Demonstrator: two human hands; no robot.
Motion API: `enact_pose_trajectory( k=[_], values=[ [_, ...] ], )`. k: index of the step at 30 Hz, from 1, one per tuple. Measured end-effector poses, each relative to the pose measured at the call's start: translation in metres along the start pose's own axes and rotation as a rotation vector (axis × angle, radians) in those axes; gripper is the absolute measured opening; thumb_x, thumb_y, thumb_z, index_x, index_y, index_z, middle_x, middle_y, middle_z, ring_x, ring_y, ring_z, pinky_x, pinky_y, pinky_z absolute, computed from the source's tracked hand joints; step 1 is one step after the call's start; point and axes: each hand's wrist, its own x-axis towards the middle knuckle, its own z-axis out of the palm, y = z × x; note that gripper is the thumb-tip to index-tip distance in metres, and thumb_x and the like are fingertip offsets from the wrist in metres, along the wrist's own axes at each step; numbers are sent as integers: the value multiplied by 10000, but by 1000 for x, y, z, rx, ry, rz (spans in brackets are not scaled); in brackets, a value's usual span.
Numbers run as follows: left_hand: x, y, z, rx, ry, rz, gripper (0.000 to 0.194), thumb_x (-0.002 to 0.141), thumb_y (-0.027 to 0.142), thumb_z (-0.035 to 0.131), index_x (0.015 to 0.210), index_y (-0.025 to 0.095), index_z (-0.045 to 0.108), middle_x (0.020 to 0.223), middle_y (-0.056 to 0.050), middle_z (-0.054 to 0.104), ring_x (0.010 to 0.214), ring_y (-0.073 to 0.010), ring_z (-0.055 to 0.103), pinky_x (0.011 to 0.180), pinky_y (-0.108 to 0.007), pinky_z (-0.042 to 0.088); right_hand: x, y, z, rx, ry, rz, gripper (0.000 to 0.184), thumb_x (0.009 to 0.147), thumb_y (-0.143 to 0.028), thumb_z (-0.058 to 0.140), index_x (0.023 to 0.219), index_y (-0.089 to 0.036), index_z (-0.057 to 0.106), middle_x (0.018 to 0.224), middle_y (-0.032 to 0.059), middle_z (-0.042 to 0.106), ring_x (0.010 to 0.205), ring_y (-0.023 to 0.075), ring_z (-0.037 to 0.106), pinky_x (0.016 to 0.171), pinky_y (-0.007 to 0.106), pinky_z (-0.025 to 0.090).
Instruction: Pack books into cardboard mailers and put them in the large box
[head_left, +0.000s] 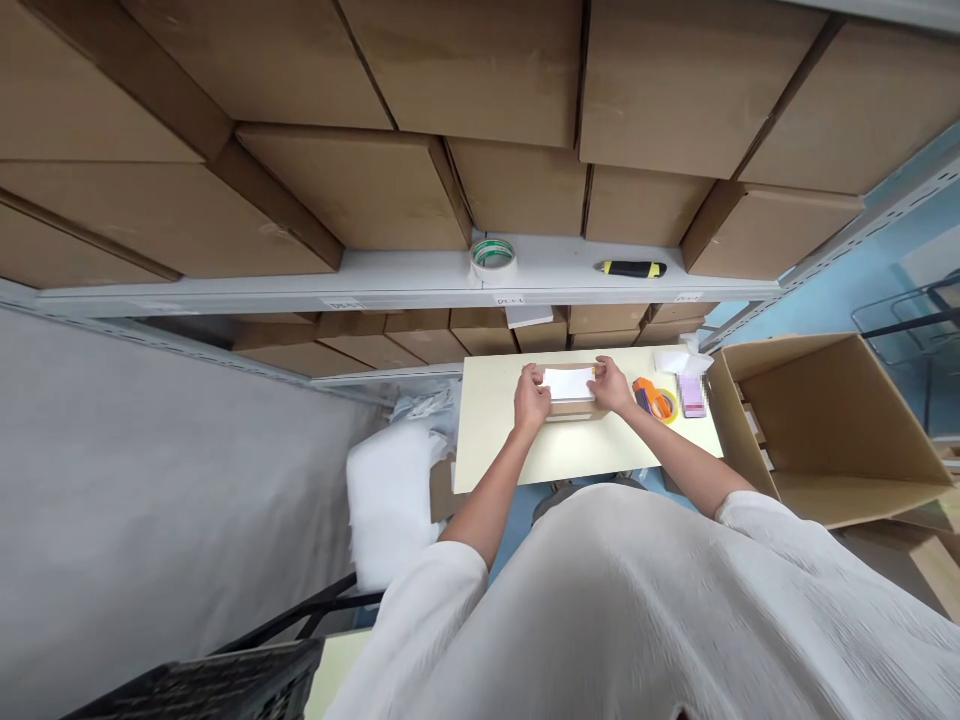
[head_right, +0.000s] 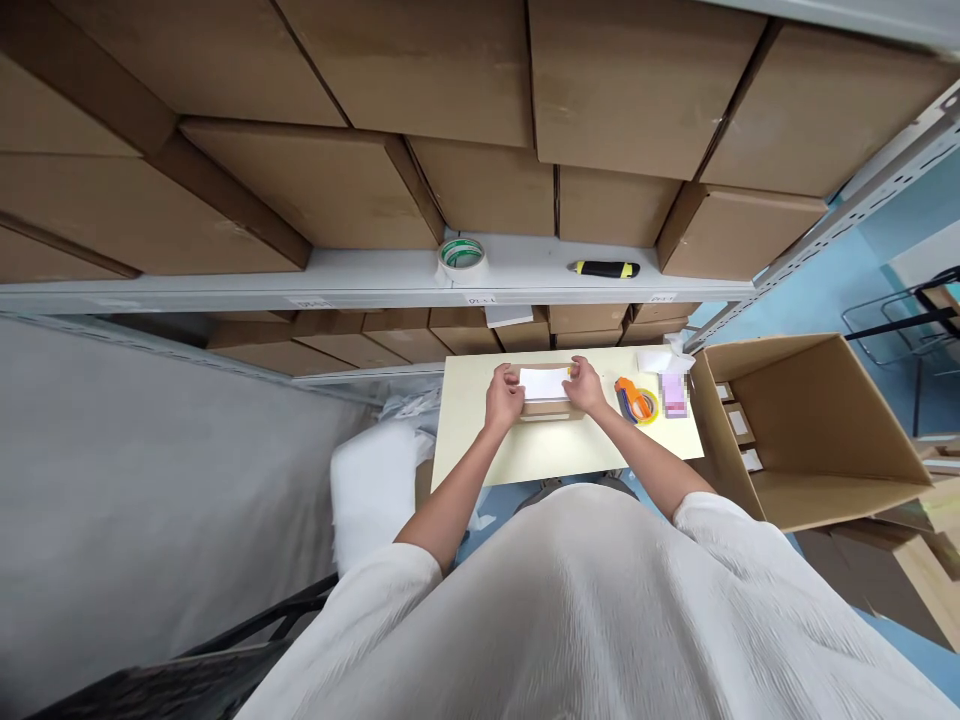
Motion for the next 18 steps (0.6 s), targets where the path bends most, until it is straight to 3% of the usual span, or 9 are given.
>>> enact_pose_trajectory(
  k=[18],
  values=[
    [-1, -19, 2, 115, -79, 121, 581, 885, 64, 670, 1421, 280, 611, 1285, -96, 695, 872, -202, 712, 940, -415, 601, -5, 8, 18, -185, 18, -102, 622, 850, -147, 574, 1464, -237, 527, 1287, 111, 638, 1079, 263, 667, 1010, 461, 595]
  ],
)
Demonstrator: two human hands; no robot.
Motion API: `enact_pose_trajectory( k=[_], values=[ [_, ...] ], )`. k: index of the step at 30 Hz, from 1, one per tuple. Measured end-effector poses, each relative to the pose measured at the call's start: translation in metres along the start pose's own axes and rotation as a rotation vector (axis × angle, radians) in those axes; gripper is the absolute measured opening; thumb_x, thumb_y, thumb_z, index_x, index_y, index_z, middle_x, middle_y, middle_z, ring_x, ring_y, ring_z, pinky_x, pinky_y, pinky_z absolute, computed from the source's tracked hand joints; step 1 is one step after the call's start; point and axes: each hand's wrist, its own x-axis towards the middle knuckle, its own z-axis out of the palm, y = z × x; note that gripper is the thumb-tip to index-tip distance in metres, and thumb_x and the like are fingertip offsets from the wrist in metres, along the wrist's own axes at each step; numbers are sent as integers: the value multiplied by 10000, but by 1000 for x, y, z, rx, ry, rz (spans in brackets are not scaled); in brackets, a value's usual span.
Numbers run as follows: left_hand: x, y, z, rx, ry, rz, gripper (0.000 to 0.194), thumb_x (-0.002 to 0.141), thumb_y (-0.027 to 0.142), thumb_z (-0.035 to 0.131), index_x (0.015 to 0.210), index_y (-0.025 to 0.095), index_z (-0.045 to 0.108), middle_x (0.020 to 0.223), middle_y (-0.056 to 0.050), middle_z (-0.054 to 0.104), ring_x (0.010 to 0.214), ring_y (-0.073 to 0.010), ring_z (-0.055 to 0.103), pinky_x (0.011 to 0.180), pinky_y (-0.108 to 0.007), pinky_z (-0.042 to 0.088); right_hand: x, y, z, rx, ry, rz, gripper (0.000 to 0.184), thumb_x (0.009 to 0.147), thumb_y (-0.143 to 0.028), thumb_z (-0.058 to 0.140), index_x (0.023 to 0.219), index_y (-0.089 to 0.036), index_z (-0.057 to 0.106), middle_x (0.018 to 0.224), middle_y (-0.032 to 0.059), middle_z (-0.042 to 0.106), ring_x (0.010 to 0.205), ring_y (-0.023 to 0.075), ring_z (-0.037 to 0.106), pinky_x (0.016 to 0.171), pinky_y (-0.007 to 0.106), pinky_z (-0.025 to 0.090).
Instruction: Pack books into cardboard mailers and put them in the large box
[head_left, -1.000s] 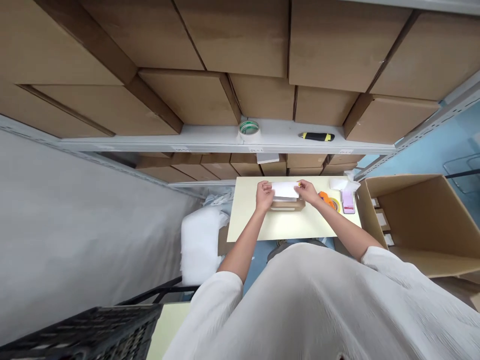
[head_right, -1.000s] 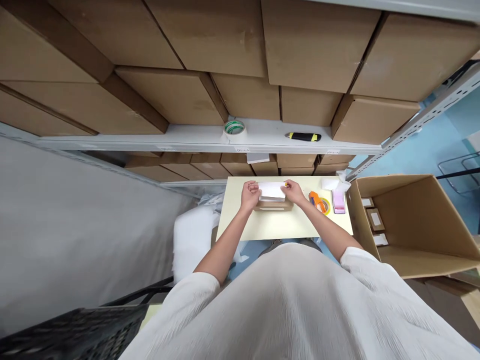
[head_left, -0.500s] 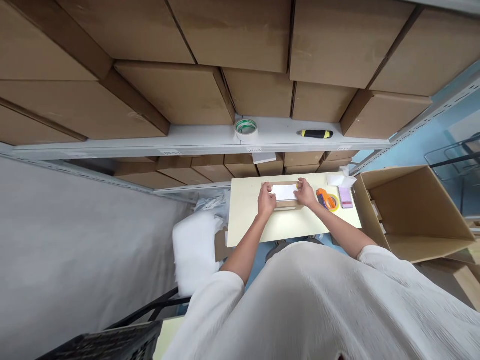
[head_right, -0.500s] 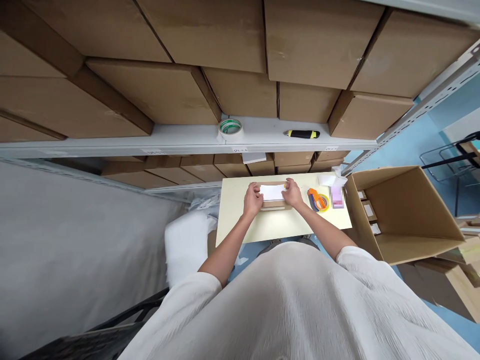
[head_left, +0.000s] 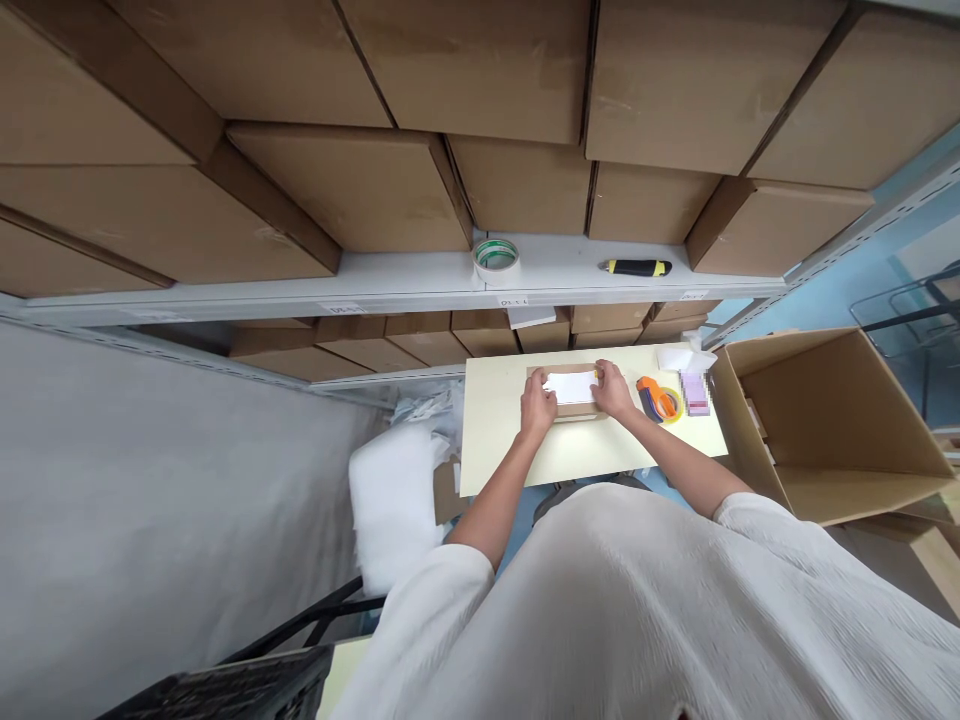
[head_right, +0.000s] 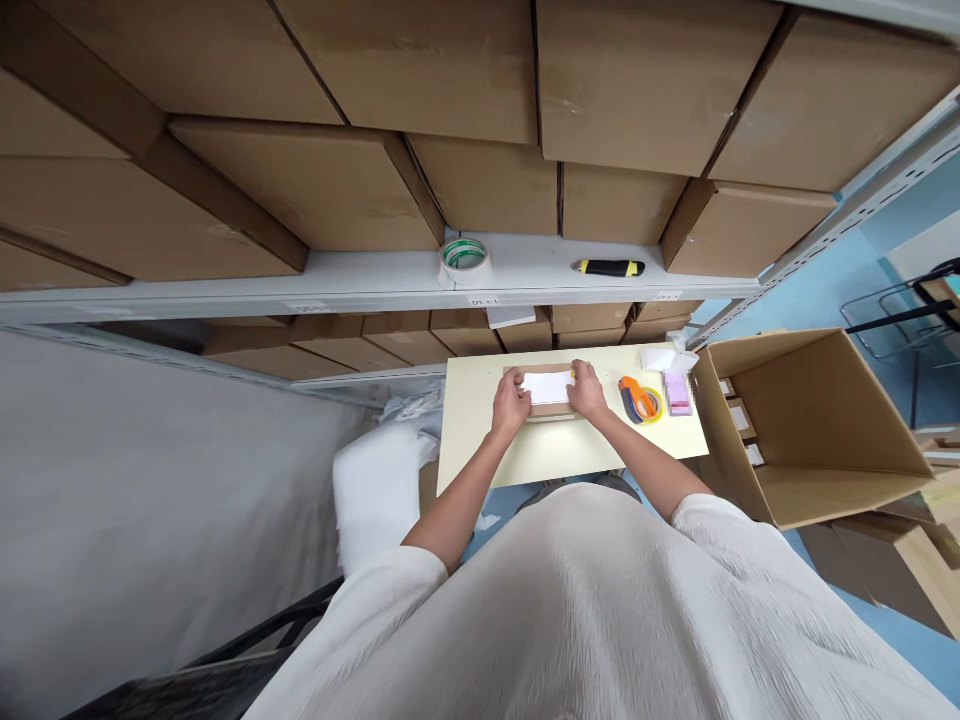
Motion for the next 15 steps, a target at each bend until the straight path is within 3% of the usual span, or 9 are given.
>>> enact_pose_trajectory(
  k=[4, 11, 15],
  values=[
    [1, 0, 1, 48, -28, 26, 595, 880, 49, 654, 1428, 271, 594, 1292, -114, 681, 939, -250, 724, 980, -457, 584, -2, -2, 1, -56, -22, -24, 611, 875, -140, 559, 1477, -238, 514, 1352, 135, 615, 1148, 292, 651, 1002, 470, 599],
    [0, 10, -2, 252, -35, 91, 559, 848, 69, 693, 1375, 237, 615, 1324, -174, 661, 1231, -389, 669, 1087, -524, 511, -6, -9, -2, -196, -36, 1, 571, 939, -172, 604, 1498, -249, 511, 1473, 165, 547, 1194, 332, 635, 963, 473, 593],
    [-4, 8, -11, 296, -95, 242, 450, 885, 43, 618, 1290, 233, 670, 1376, -185, 673, 1321, -387, 639, 1144, -549, 489, -14, -10, -8, -300, -20, -104, 483, 979, -176, 603, 1461, -197, 587, 1447, 197, 579, 1285, 373, 582, 1064, 521, 540]
  ],
)
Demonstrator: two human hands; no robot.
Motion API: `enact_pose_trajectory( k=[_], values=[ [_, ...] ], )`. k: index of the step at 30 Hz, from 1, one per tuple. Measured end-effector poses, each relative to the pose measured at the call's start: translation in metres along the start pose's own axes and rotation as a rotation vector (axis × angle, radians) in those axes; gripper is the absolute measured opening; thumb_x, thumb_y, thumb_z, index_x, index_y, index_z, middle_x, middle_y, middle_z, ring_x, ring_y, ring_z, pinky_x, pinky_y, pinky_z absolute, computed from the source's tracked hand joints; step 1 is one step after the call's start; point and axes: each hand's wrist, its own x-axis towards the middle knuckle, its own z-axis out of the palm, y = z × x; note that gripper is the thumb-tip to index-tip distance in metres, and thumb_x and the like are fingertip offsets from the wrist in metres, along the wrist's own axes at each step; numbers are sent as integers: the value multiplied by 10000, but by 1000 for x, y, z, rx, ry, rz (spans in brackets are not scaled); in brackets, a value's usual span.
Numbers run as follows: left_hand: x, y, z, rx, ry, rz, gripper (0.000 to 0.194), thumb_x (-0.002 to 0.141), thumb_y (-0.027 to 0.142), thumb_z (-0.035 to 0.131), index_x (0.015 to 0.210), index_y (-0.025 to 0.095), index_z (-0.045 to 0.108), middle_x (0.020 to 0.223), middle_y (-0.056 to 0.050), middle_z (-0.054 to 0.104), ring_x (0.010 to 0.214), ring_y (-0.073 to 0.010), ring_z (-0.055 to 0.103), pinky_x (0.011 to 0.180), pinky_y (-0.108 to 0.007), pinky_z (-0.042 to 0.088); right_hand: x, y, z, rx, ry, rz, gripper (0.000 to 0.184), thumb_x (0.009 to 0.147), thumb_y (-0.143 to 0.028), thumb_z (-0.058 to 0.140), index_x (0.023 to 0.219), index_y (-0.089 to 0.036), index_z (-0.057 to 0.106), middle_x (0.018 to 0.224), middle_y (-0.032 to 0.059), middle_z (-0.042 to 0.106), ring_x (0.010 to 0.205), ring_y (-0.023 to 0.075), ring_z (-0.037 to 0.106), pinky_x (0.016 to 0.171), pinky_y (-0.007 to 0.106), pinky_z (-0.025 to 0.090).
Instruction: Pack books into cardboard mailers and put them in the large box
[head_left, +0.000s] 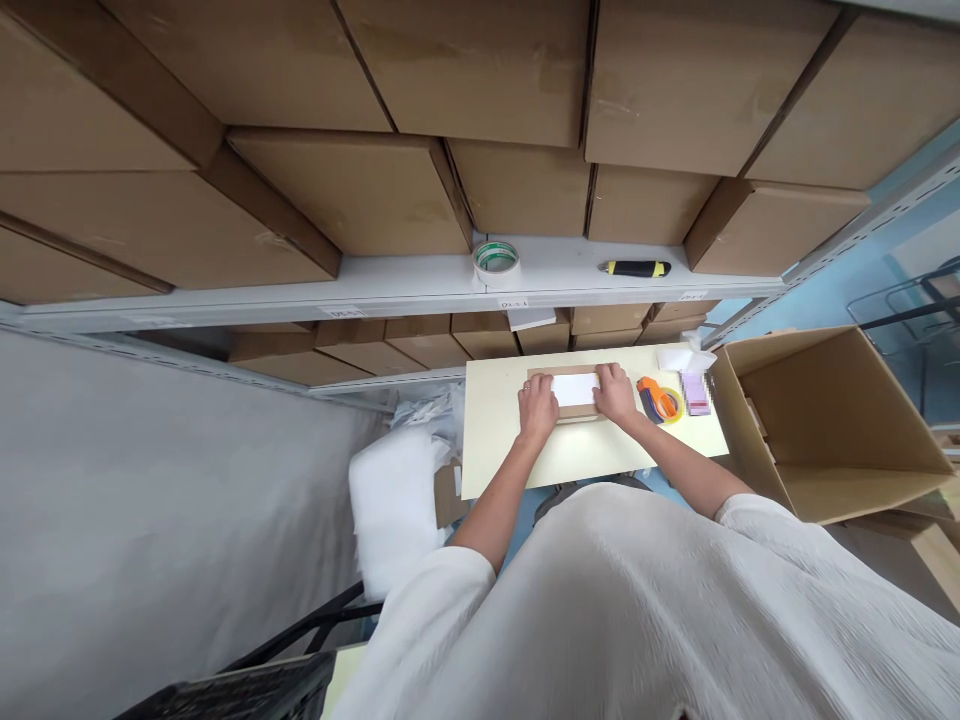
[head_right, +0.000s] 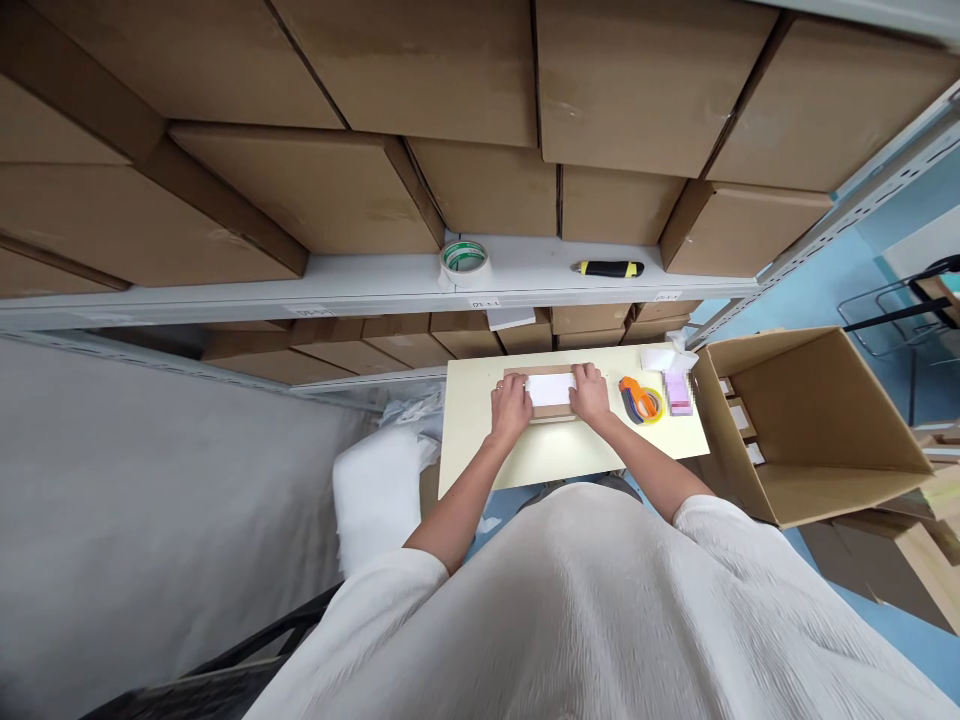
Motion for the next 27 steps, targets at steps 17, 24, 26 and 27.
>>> enact_pose_trajectory(
  k=[17, 24, 26, 27],
  values=[
    [-13, -6, -2, 426, -430, 208, 726, 1101, 305, 326, 1790, 116, 202, 1853, -153, 226, 1737, -297, 174, 1425, -552, 108, -24, 4, 33, -218, -267, -353, 918, 1122, -707, 229, 1803, -96, 154, 1862, 180, 99, 1743, 332, 58, 1401, 579, 75],
    [-21, -8, -10, 468, -425, 27, 845, 1115, 566, 335, 1806, 144, 93, 1876, -173, 90, 1751, -330, 22, 1407, -606, 19, -32, 11, 19, -286, -255, -146, 948, 1105, -718, 258, 1794, -74, 161, 1865, 210, 27, 1736, 395, 6, 1372, 650, 11],
    [-20, -7, -13, 465, -422, -19, 904, 1095, 631, 378, 1806, 149, 98, 1876, -191, 32, 1747, -365, -29, 1394, -641, 28, -35, 15, 12, -287, -218, -77, 919, 1103, -707, 294, 1794, -110, 189, 1867, 212, 26, 1731, 415, 35, 1358, 673, 44],
    [-19, -7, -15, 461, -419, -31, 945, 1076, 663, 420, 1805, 151, 103, 1876, -197, 2, 1744, -383, -49, 1390, -649, 37, -36, 16, 8, -278, -199, -47, 905, 1102, -700, 310, 1793, -126, 200, 1867, 216, 30, 1726, 421, 68, 1351, 673, 76]
  ],
)
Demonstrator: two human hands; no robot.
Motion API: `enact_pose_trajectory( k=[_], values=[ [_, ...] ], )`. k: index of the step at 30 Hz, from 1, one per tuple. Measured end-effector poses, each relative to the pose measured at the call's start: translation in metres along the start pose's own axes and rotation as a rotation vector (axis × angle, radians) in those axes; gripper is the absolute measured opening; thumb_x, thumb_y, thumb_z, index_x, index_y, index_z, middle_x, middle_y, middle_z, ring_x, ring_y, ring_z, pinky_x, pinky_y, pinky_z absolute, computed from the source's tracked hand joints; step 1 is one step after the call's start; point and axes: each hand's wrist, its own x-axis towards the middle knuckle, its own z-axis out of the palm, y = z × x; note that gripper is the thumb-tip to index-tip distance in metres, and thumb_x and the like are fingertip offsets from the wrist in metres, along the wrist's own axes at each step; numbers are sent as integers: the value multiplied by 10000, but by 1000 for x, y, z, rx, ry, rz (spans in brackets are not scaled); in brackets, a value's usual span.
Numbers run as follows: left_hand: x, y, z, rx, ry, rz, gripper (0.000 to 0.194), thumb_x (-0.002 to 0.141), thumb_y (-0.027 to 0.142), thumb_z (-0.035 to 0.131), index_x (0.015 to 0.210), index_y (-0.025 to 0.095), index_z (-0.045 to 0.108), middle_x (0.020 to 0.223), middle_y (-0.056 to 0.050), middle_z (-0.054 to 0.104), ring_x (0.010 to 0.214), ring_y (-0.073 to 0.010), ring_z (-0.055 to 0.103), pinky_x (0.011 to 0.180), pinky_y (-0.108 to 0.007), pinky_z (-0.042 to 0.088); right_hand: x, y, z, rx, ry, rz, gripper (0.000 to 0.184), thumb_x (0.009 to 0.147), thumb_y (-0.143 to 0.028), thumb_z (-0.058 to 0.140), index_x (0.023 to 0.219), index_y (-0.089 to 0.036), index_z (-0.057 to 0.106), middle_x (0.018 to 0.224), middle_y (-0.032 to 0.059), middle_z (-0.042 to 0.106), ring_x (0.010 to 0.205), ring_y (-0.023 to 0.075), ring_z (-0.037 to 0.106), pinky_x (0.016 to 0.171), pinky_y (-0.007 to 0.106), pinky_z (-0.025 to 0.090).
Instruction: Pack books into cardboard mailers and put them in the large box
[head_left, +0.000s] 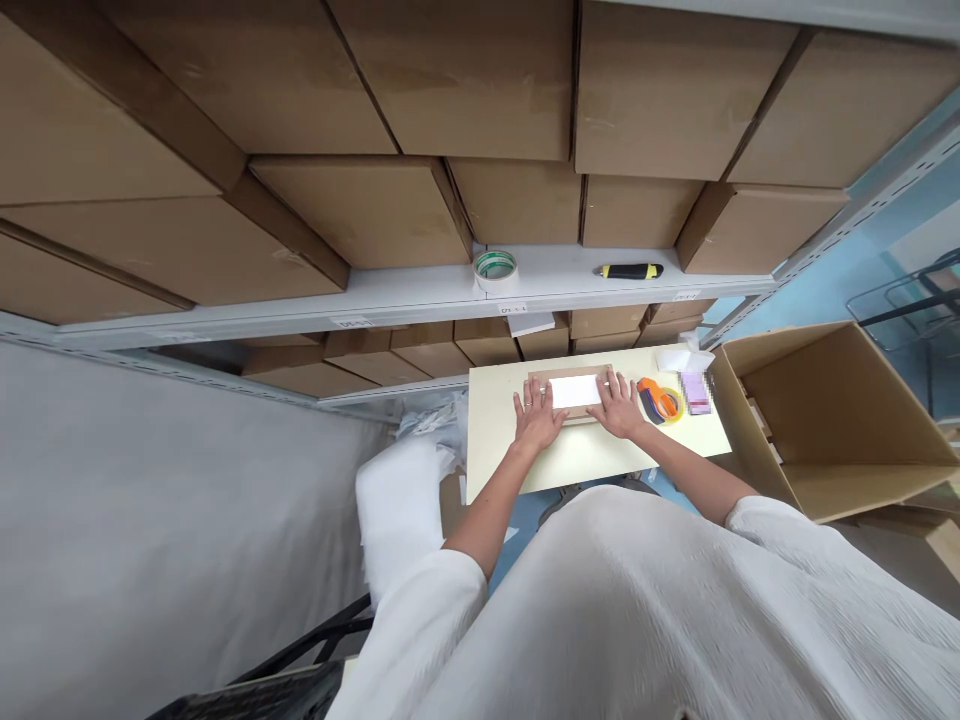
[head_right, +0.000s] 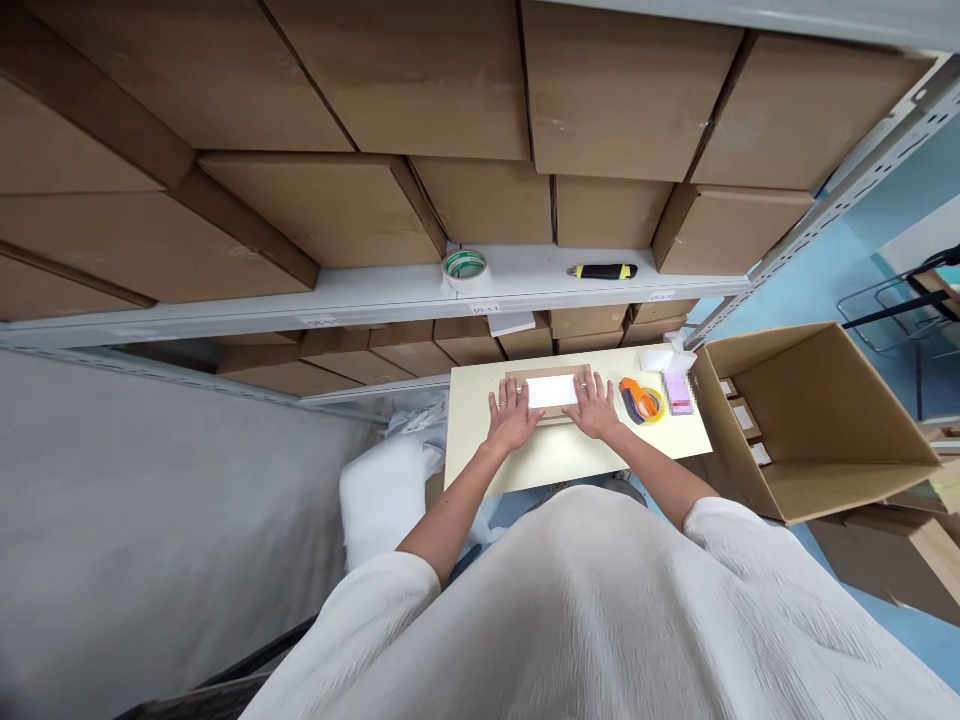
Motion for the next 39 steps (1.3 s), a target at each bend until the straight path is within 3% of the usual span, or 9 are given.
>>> enact_pose_trajectory(
  k=[3, 8, 14, 19, 23, 28, 32, 36, 39],
  values=[
    [6, -2, -11, 3, -5, 65, 1106, 974, 722, 614, 1805, 188, 116, 1879, -185, -36, 1737, -405, -93, 1389, -644, 30, 0, 8, -14, 39, -18, -2, 929, 1069, -717, 414, 1789, -167, 216, 1868, 221, 23, 1710, 427, 133, 1332, 658, 157],
    [29, -3, -31, 58, -187, 211, 1373, 758, 626, 899, 1803, 254, 91, 1878, -177, -78, 1735, -402, -107, 1390, -616, -9, 21, 14, -41, 16, -213, -193, 1216, 819, -725, 802, 1774, -226, 238, 1874, 197, -48, 1720, 441, -74, 1338, 688, 34],
    [51, -1, -36, 83, -300, 171, 1417, 727, 534, 940, 1797, 303, 41, 1868, -184, -122, 1730, -421, -108, 1369, -679, 46, 45, 9, -59, 29, -377, -197, 1098, 715, -654, 923, 1625, -273, 441, 1867, 175, -14, 1713, 462, -77, 1306, 785, 95],
    [55, -3, -34, 113, -323, 199, 1489, 702, 534, 955, 1793, 306, -32, 1865, -195, -145, 1724, -440, -133, 1354, -710, 27, 43, 2, -58, -8, -359, -193, 1111, 662, -664, 962, 1575, -259, 477, 1800, 223, 167, 1694, 492, 16, 1295, 798, 129],
    [52, 2, -35, 167, -325, 229, 1511, 652, 512, 977, 1794, 269, 18, 1867, -243, -57, 1722, -478, -98, 1342, -732, 8, 31, -2, -50, -6, -343, -176, 1121, 666, -658, 963, 1569, -242, 444, 1808, 252, 95, 1683, 482, 49, 1259, 751, 298],
    [36, 14, -46, 216, -240, 308, 1405, 643, 402, 949, 1782, 269, 137, 1812, -271, 201, 1713, -488, 97, 1339, -729, 64, 4, 0, -45, 28, -237, -201, 1007, 697, -554, 965, 1516, -224, 481, 1786, 267, 171, 1654, 488, 145, 1197, 712, 416],
    [22, 33, -71, 254, -143, 380, 1359, 629, 339, 943, 1774, 284, 213, 1777, -251, 275, 1692, -491, 169, 1350, -716, 45, -24, 12, -55, 97, -98, -215, 915, 702, -459, 964, 1470, -222, 528, 1767, 263, 230, 1647, 472, 188, 1173, 674, 457],
    [16, 71, -101, 279, -3, 496, 1340, 646, 294, 933, 1777, 332, 215, 1810, -193, 235, 1703, -482, 133, 1363, -695, -40, -57, 41, -80, 162, 113, -209, 869, 706, -458, 963, 1444, -237, 562, 1783, 231, 227, 1648, 472, 185, 1218, 697, 395],
    [12, 116, -114, 311, 77, 560, 1322, 679, 269, 925, 1784, 329, 201, 1829, -178, 213, 1712, -472, 112, 1364, -700, -51, -84, 73, -100, 155, 231, -191, 837, 699, -432, 967, 1418, -217, 595, 1780, 235, 234, 1636, 495, 199, 1234, 707, 372]
  ],
)
